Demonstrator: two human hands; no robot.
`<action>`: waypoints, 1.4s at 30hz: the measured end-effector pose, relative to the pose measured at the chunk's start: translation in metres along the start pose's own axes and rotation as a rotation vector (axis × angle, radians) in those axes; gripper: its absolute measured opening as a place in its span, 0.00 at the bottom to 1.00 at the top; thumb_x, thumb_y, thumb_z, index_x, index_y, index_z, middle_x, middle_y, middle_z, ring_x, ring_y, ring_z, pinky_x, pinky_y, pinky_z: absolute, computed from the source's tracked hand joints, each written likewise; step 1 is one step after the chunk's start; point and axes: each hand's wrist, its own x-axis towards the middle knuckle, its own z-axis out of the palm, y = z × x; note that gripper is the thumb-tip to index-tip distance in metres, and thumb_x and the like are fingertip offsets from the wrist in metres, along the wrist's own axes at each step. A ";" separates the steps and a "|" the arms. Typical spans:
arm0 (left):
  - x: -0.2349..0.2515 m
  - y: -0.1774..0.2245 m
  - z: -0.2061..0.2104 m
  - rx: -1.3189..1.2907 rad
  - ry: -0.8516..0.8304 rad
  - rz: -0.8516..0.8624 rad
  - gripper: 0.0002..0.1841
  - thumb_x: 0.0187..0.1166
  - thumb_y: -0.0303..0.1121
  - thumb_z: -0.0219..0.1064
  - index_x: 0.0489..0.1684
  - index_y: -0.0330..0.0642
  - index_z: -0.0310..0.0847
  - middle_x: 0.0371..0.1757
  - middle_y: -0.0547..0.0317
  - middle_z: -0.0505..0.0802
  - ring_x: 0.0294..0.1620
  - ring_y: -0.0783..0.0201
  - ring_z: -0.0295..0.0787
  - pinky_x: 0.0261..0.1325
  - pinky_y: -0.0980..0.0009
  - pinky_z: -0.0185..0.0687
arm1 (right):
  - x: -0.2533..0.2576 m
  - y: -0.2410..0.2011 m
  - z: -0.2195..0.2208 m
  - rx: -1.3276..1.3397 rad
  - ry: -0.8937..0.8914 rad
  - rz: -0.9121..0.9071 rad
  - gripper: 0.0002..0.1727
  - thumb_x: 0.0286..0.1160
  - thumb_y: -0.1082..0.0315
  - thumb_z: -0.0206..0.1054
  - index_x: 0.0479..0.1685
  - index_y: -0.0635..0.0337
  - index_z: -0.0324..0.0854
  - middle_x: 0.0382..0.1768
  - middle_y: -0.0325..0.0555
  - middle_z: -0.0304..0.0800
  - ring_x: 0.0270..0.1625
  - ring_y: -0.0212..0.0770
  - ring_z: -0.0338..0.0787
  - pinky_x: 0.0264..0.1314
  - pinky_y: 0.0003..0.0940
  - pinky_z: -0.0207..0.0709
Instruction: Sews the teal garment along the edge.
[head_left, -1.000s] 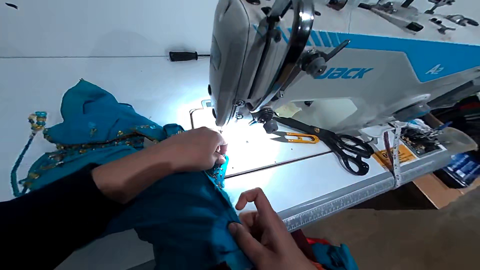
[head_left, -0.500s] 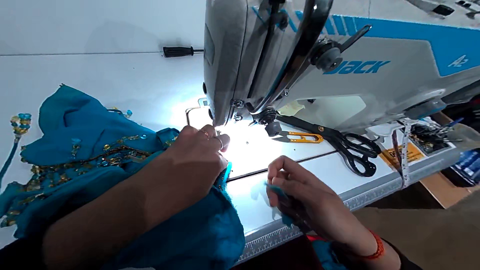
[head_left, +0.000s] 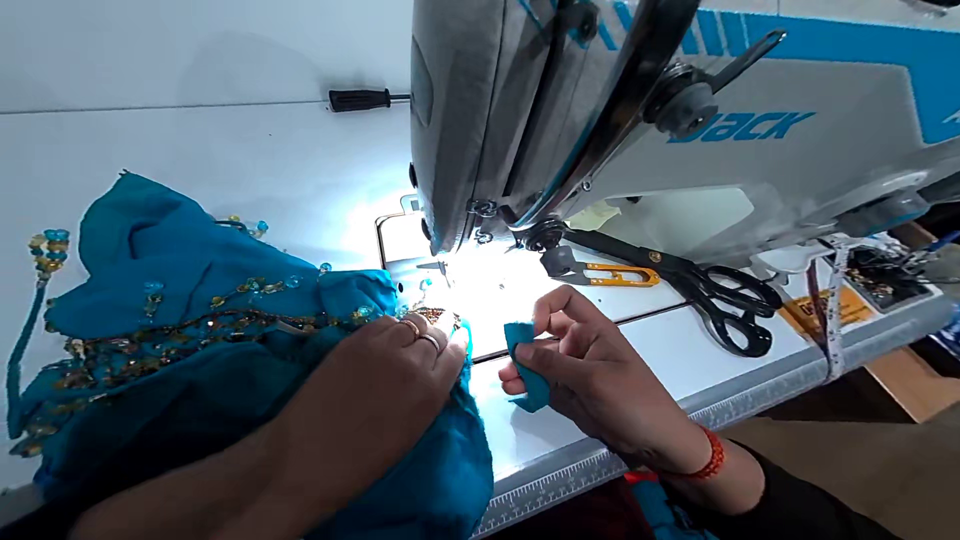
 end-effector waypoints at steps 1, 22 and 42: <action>0.002 0.007 0.003 -0.001 0.024 -0.045 0.15 0.83 0.36 0.58 0.50 0.43 0.93 0.44 0.52 0.96 0.49 0.53 0.95 0.48 0.61 0.88 | 0.002 0.000 -0.002 -0.013 -0.007 -0.017 0.11 0.79 0.82 0.62 0.47 0.56 0.69 0.35 0.46 0.91 0.33 0.39 0.97 0.43 0.33 0.94; 0.003 0.018 0.014 0.018 0.146 -0.156 0.21 0.88 0.42 0.51 0.45 0.46 0.94 0.46 0.58 0.98 0.48 0.57 0.95 0.45 0.65 0.86 | 0.077 0.010 -0.041 -0.644 -0.466 -0.682 0.09 0.62 0.75 0.76 0.42 0.63 0.91 0.31 0.38 0.92 0.28 0.19 0.86 0.31 0.14 0.82; 0.003 0.014 0.006 -0.029 0.065 -0.124 0.20 0.87 0.43 0.53 0.47 0.44 0.93 0.43 0.54 0.96 0.48 0.53 0.94 0.47 0.61 0.87 | 0.064 0.003 -0.037 -1.041 -0.119 -1.053 0.06 0.62 0.65 0.68 0.26 0.59 0.83 0.35 0.46 0.88 0.38 0.31 0.87 0.39 0.20 0.78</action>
